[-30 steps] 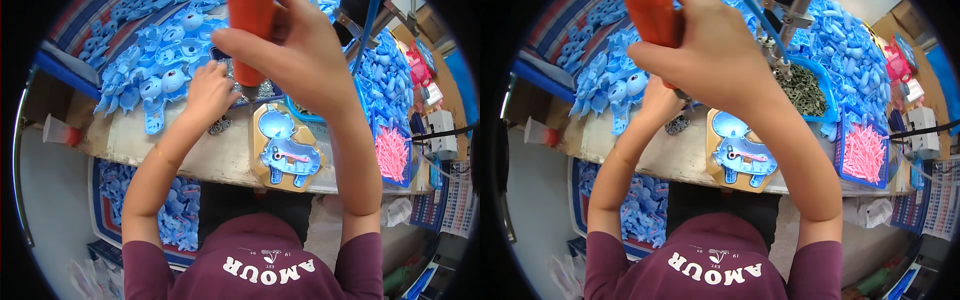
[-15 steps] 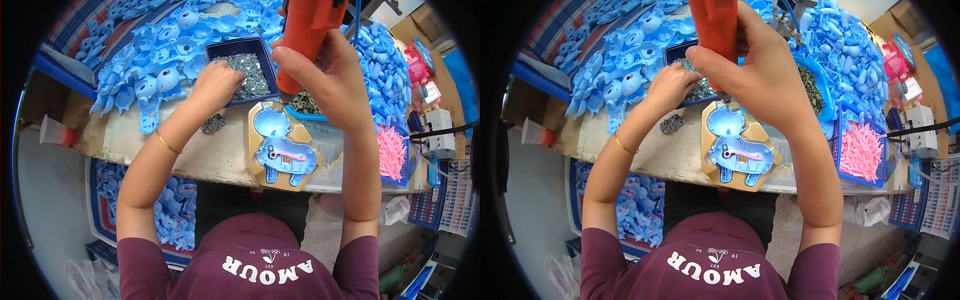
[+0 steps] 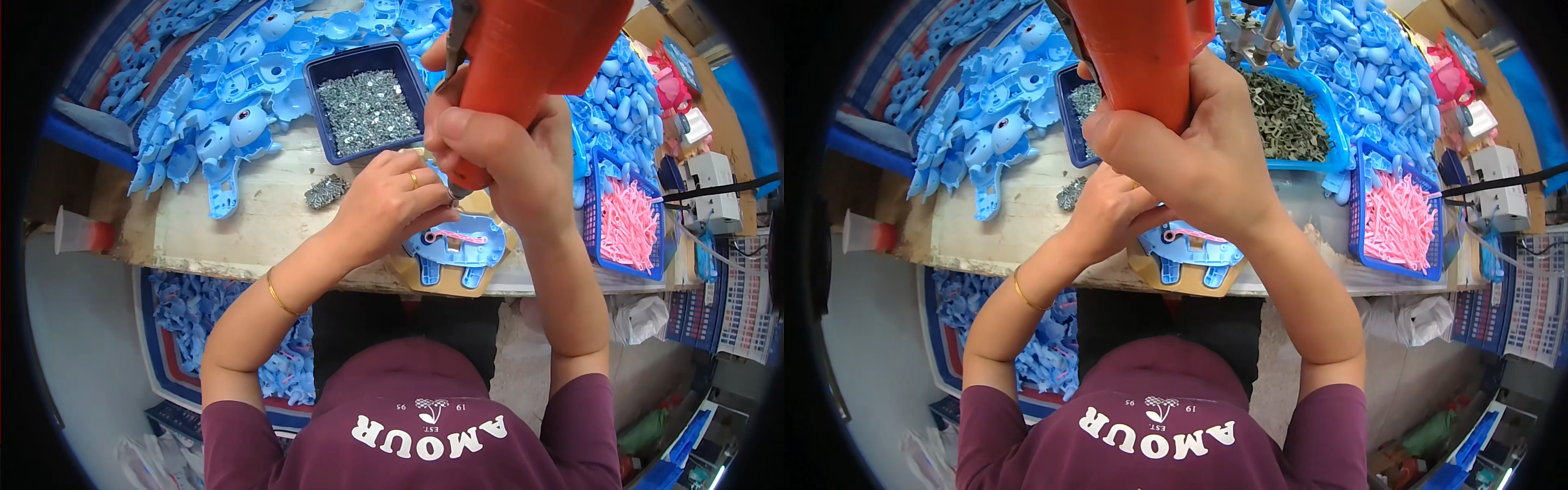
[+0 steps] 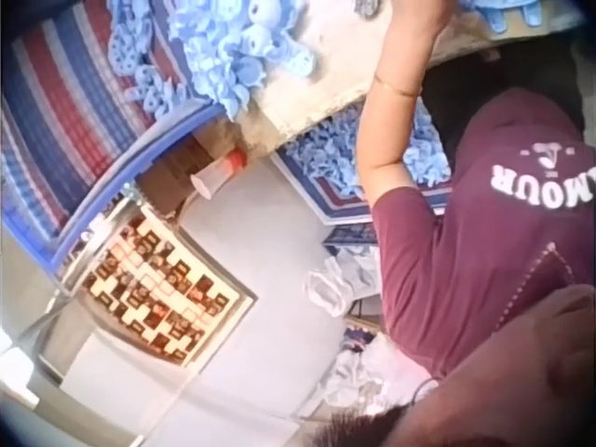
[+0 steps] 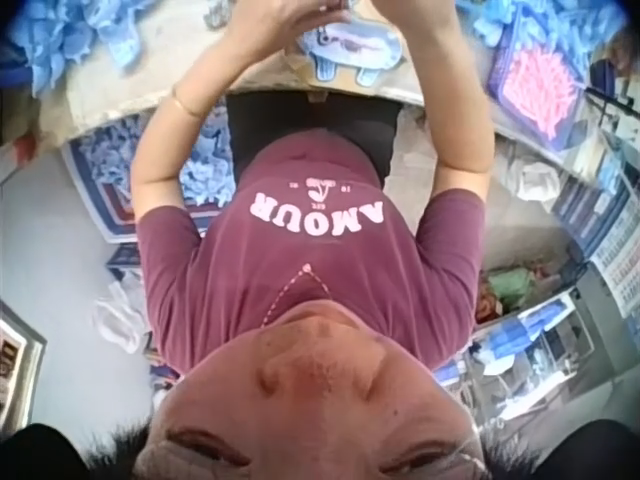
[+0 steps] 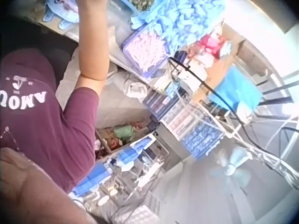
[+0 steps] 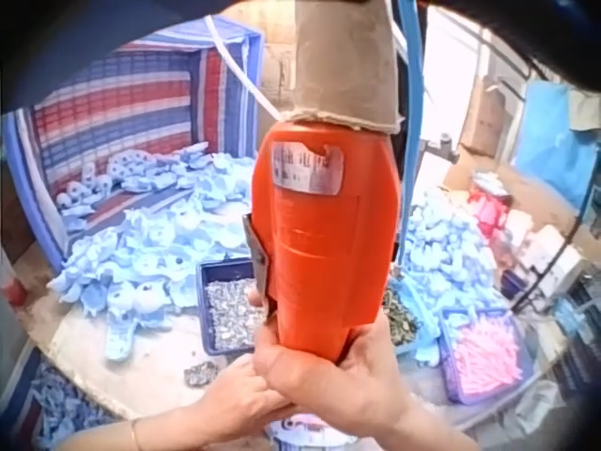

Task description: Assembling plastic toy components at a factory workstation using hand tools.

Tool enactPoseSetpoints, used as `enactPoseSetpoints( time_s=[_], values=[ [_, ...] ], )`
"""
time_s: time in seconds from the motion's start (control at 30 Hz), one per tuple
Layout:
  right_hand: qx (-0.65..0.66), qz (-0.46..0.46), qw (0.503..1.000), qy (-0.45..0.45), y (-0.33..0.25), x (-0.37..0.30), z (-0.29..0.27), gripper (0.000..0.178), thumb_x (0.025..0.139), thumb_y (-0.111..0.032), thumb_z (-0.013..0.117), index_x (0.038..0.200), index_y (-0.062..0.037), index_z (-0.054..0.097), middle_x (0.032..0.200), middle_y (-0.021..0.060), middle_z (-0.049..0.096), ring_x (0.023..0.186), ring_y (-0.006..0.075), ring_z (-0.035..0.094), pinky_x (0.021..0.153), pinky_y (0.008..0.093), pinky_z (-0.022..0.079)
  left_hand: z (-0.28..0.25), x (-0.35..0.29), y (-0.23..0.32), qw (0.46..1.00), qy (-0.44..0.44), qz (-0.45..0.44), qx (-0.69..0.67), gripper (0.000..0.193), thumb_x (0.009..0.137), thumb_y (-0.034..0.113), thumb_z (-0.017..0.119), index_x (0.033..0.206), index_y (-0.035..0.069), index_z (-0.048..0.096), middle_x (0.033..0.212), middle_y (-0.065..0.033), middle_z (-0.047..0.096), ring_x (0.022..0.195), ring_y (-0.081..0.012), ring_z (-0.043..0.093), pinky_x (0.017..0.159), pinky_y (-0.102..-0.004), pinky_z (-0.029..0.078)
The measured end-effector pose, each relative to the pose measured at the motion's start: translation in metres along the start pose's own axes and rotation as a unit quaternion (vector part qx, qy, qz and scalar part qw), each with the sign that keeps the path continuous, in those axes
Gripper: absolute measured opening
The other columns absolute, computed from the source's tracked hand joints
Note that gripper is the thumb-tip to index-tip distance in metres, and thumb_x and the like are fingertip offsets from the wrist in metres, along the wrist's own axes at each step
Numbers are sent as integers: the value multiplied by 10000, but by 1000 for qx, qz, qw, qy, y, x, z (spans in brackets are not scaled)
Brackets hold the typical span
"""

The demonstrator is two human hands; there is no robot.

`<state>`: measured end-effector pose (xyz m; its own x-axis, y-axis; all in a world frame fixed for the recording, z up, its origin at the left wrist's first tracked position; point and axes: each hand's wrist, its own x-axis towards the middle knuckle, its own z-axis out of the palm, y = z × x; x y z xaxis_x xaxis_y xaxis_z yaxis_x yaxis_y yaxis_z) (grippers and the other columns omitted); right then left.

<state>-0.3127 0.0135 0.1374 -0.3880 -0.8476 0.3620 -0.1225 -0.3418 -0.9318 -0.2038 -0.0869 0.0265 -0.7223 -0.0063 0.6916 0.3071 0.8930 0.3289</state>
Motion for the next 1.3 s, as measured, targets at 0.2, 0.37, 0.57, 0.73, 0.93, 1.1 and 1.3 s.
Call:
enactPoseSetpoints(
  time_s=[0.2,0.37,0.57,0.73,0.93,1.1,1.3],
  values=[
    [-1,-6,1000,17,-5,-8,1,432,786,-122,653,1177,42,570,722,85,632,542,90,557,510,214,430,7,-5,12,994,18,-44,-95,170,818,200,784,878,93,665,861,-45,652,861,-257,606,753,-397,480],
    [-5,29,999,42,-12,-21,0,338,786,-46,626,1116,11,582,647,69,600,466,80,504,419,226,371,13,-15,29,989,-5,-90,-120,235,793,228,803,925,87,670,870,-58,652,894,-273,614,774,-406,493],
    [-30,79,989,121,3,-52,-30,308,805,-72,619,1091,32,575,628,79,583,467,98,498,436,230,393,11,-12,39,996,-50,-66,-22,331,736,305,815,956,96,684,962,-44,657,978,-246,620,876,-389,492],
    [-10,83,987,139,19,-61,-43,307,840,-126,630,1090,42,569,682,92,615,509,108,527,484,232,426,19,-17,41,994,-99,-38,-15,352,704,247,836,1001,111,703,1045,-7,668,989,-245,611,889,-401,496],
    [3,100,985,140,30,-64,-45,256,840,-107,641,1055,17,579,689,89,620,510,103,536,476,232,435,24,-20,38,992,-119,-40,-2,344,708,241,829,1002,116,703,1033,-7,667,987,-240,605,906,-401,489],
    [-13,71,984,162,35,-67,-37,195,835,-77,659,998,-13,572,684,78,615,499,89,525,450,224,421,25,-19,40,991,-127,-41,10,285,732,263,788,912,76,671,967,-41,639,993,-244,593,963,-404,460],
    [-14,59,984,169,40,-67,-34,177,836,-81,670,974,-26,573,684,67,614,496,74,521,446,210,413,25,-18,41,990,-134,-44,18,280,748,276,781,905,74,668,964,-46,641,994,-246,593,972,-405,456]
  ],
)
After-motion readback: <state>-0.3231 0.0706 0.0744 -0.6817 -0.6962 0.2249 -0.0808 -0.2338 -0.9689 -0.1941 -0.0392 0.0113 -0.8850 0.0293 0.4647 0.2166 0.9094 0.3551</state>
